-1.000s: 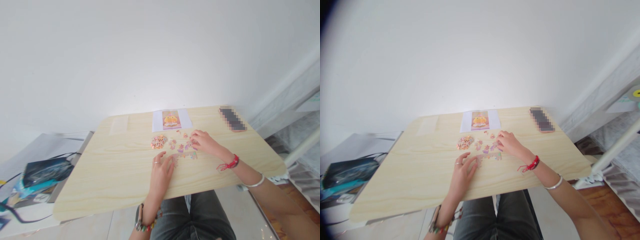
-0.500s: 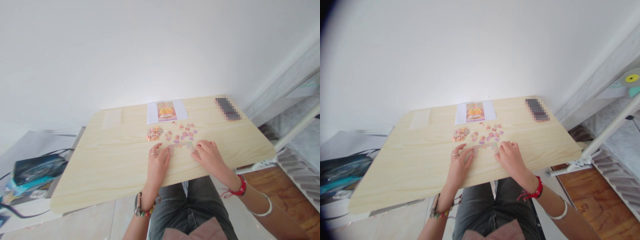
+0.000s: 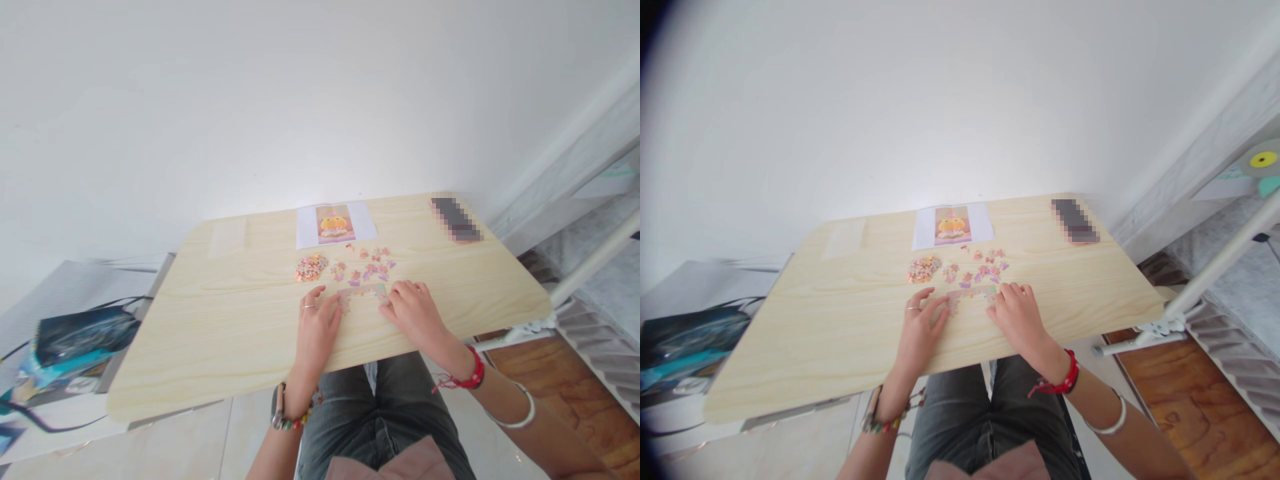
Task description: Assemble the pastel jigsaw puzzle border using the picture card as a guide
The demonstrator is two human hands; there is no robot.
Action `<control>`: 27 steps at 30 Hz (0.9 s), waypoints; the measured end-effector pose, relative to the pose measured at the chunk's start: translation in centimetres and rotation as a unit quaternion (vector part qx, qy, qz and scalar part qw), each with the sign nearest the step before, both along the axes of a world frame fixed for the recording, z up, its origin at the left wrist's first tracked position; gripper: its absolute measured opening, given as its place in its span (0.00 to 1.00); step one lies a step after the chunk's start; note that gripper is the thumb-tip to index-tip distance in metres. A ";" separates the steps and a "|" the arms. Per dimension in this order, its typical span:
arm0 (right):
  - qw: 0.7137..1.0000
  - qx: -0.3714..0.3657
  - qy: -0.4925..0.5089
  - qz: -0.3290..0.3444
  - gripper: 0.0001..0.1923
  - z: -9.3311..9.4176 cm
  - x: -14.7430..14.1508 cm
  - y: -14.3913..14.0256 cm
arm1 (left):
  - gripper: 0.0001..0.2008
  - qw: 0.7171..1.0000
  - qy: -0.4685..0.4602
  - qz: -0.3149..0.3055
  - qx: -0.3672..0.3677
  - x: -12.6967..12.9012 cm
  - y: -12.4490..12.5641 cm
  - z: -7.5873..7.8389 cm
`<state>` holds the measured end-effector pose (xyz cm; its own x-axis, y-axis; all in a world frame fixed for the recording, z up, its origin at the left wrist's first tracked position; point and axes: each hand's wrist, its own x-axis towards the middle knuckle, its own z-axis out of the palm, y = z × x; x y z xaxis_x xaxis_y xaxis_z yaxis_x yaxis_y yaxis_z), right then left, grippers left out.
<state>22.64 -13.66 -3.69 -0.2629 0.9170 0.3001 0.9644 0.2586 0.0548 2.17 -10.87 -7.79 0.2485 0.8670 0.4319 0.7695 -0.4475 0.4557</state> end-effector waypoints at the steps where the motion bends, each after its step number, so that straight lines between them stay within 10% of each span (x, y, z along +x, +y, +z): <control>1: 1.000 0.000 -0.001 0.000 0.07 0.0 0.0 0.0 | 0.10 1.000 0.000 -0.001 0.001 0.0 0.0 0.0; 27: 0.995 0.008 0.073 0.067 0.09 -2.0 0.8 0.6 | 0.12 1.000 0.021 -0.006 0.001 0.1 0.0 0.3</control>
